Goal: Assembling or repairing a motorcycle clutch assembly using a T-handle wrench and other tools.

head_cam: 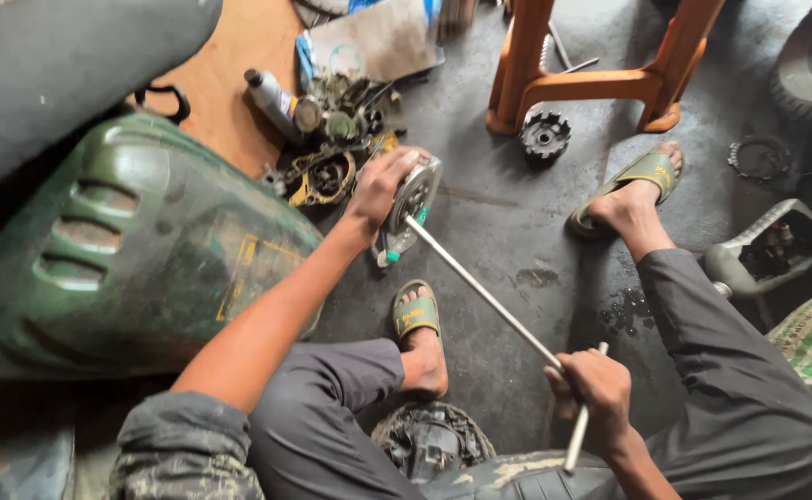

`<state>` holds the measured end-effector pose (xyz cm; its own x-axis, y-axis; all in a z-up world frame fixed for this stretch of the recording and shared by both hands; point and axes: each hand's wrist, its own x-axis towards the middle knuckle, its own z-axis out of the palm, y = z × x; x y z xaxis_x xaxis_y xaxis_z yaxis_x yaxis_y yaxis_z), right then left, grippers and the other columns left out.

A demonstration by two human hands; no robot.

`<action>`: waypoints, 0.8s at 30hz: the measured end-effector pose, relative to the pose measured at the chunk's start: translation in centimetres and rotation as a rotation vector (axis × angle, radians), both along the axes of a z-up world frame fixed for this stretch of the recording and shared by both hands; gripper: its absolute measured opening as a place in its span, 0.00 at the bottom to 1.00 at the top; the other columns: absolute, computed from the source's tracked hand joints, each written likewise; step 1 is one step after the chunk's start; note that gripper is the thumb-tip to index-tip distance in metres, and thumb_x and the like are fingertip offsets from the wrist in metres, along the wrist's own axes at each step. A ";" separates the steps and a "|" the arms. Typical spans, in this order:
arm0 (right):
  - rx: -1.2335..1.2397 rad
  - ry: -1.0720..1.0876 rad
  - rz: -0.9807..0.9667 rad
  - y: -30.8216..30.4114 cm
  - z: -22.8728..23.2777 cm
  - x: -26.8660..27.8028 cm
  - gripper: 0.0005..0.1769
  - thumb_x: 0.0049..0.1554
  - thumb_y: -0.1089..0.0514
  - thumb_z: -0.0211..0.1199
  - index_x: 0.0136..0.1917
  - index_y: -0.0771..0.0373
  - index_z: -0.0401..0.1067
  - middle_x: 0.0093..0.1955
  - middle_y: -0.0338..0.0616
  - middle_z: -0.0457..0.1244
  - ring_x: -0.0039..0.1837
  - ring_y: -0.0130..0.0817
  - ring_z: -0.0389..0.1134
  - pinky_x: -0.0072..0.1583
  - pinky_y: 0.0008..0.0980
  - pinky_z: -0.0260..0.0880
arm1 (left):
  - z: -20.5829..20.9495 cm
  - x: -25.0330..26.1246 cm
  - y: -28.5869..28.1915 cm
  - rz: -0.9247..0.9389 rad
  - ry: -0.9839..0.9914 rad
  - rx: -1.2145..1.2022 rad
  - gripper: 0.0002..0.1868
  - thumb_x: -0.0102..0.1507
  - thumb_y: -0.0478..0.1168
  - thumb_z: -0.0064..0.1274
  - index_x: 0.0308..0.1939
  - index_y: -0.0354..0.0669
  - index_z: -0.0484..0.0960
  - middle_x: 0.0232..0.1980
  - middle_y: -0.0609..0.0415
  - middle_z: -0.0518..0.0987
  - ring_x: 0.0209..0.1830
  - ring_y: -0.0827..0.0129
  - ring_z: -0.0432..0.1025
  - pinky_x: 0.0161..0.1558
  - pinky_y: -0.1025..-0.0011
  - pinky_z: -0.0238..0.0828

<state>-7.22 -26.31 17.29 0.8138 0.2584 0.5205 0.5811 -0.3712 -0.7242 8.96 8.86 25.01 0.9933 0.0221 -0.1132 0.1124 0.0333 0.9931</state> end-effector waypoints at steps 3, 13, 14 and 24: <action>-0.071 -0.137 -0.032 0.2 0.1 -0.1 0.06 0.52 0.63 0.67 0.37 0.67 0.71 0.27 0.42 0.56 0.29 0.36 0.57 0.35 0.35 0.56 | -1.7 0.7 0.6 -0.032 0.064 0.026 0.18 0.66 0.48 0.48 0.50 0.42 0.83 0.44 0.54 0.83 0.39 0.72 0.78 0.39 0.74 0.76; 0.064 0.055 -0.074 -1.1 -1.3 0.0 0.05 0.53 0.64 0.66 0.40 0.68 0.72 0.31 0.44 0.61 0.32 0.35 0.61 0.38 0.32 0.59 | -3.9 0.2 0.1 -0.147 0.305 0.138 0.22 0.57 0.46 0.64 0.54 0.51 0.78 0.36 0.58 0.76 0.30 0.77 0.70 0.28 0.76 0.66; 0.064 0.050 -0.079 -1.2 -1.3 -0.1 0.05 0.53 0.64 0.66 0.40 0.68 0.72 0.31 0.44 0.61 0.32 0.35 0.61 0.38 0.32 0.59 | -4.0 0.3 -0.1 -0.152 0.301 0.139 0.22 0.57 0.46 0.64 0.54 0.51 0.78 0.36 0.58 0.76 0.30 0.77 0.70 0.28 0.76 0.66; 0.069 0.185 -0.173 -2.8 -3.4 1.0 0.06 0.51 0.62 0.68 0.35 0.67 0.75 0.25 0.43 0.61 0.27 0.32 0.59 0.35 0.31 0.57 | -6.2 0.4 -1.2 -0.094 0.376 0.160 0.27 0.53 0.44 0.64 0.55 0.52 0.76 0.37 0.57 0.75 0.30 0.73 0.69 0.30 0.71 0.63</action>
<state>-6.25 -29.07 13.93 0.9258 0.0765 0.3703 0.3688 -0.3991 -0.8395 9.32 7.68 18.82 0.8818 -0.0201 -0.4712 0.4636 -0.1459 0.8739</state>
